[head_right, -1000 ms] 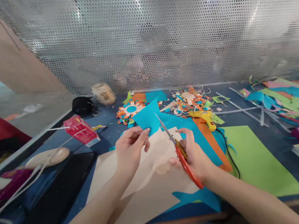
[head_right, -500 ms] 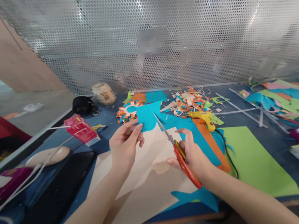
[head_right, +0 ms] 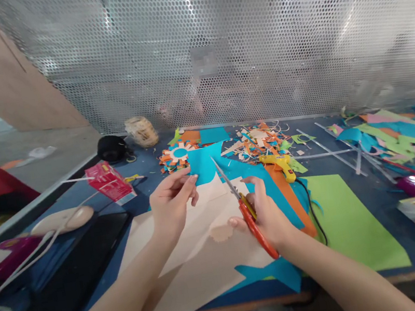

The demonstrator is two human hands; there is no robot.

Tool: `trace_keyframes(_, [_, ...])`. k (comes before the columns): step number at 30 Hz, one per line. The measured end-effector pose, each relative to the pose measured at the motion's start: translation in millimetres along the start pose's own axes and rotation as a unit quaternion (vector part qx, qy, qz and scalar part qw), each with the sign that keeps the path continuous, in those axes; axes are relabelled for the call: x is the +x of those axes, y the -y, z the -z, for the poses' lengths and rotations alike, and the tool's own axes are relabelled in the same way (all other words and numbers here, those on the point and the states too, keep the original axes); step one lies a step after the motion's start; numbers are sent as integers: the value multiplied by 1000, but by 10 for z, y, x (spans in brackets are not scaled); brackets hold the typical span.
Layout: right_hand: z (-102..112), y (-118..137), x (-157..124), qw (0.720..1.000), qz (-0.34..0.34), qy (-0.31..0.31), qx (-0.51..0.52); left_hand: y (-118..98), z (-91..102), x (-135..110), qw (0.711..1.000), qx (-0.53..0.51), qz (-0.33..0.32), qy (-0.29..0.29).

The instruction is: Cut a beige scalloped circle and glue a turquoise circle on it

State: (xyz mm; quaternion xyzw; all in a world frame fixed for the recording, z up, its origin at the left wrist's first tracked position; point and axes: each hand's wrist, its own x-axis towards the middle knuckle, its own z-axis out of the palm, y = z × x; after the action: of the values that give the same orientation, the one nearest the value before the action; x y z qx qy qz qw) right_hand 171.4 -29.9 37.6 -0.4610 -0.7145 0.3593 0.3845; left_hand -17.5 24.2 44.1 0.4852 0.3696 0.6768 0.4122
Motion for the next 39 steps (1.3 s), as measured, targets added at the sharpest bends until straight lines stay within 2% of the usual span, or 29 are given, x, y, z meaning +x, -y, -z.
trace_keyframes(7, [8, -6, -2, 1000, 2, 9, -2, -21, -11, -5, 1000, -9, 3, -10])
trace_keyframes(17, [1, -8, -7, 999, 6, -20, -24, -28, -16, -4, 1000, -1, 7, -8])
trace_keyframes(24, [20, -11, 2, 998, -7, -27, -57, 8, 21, 65, 1000, -5, -16, -22])
trace_keyframes(29, [20, 13, 5, 998, -25, -22, -53, 15, 59, 118, 999, -2, -38, -38])
trace_keyframes(33, [6, 24, 16, 998, -13, -28, -50, 25, 65, 112, 999, 2, -39, -37])
trace_keyframes(39, [12, 69, 13, 999, -35, -6, -11, 31, 41, 71, 999, 12, -33, -32])
